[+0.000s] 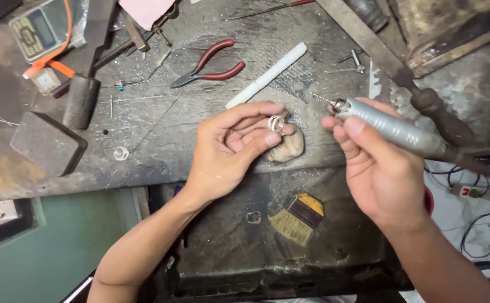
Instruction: Polishing a small jewelry piece using a rotary tool and cleaning it with a brush at a workshop bench.
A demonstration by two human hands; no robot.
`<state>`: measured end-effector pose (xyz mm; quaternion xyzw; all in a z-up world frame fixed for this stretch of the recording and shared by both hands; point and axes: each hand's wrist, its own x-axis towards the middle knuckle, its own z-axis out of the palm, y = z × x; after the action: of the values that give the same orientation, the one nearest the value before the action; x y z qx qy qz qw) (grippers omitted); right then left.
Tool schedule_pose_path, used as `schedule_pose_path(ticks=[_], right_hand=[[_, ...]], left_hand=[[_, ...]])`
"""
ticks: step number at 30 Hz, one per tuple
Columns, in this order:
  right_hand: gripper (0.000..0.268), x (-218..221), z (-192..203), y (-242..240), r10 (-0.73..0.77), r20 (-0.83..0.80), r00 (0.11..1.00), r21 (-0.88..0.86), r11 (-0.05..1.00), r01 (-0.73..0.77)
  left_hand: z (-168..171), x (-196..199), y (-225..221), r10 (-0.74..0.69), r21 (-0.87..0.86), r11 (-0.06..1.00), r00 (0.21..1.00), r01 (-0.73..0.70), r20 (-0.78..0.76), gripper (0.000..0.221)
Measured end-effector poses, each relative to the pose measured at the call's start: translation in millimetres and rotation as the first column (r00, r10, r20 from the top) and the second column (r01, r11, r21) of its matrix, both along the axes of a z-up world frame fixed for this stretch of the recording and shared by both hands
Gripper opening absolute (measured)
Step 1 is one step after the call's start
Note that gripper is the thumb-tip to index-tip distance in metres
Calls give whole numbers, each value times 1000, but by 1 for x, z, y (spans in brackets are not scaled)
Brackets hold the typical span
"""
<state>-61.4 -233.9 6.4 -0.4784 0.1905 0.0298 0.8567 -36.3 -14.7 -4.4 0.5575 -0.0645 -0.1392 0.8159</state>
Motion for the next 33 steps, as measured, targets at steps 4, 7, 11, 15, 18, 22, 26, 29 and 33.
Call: schedule_pose_path(ticks=[4, 7, 11, 15, 18, 22, 26, 29, 33], right_hand=[[23, 2, 28, -2, -56, -224, 973, 179, 979, 98], [30, -1, 36, -3, -103, -270, 957, 270, 946, 178], [15, -11, 27, -9, -51, -172, 984, 397, 910, 117], [38, -20, 22, -15, 3, -157, 988, 230, 973, 33], [54, -46, 32, -9, 265, 0, 964, -320, 914, -251], [31, -99, -5, -3, 468, 92, 879, -700, 658, -277], [82, -142, -48, 3, 455, -193, 870, -878, 316, -360], [104, -151, -60, 5, 500, -300, 813, -949, -70, -308], [89, -156, -89, -6, 550, -217, 806, -948, 77, -308]], left_hand=[[13, -14, 1, 55, -3, 998, 998, -55, 44, 43], [19, -31, 1, 55, 39, 997, 993, -60, 107, 41], [18, -61, 4, 77, 130, 987, 988, -95, 134, 40], [17, -87, 6, 130, 260, 945, 958, -197, 255, 35], [10, -100, 7, 158, 288, 923, 935, -253, 316, 29], [4, -109, 5, 219, 303, 896, 916, -325, 337, 16], [-7, -111, 8, 243, 344, 864, 903, -367, 354, 16], [-13, -111, 9, 233, 375, 847, 898, -376, 372, 15], [-8, -106, 7, 226, 350, 849, 872, -395, 434, 15]])
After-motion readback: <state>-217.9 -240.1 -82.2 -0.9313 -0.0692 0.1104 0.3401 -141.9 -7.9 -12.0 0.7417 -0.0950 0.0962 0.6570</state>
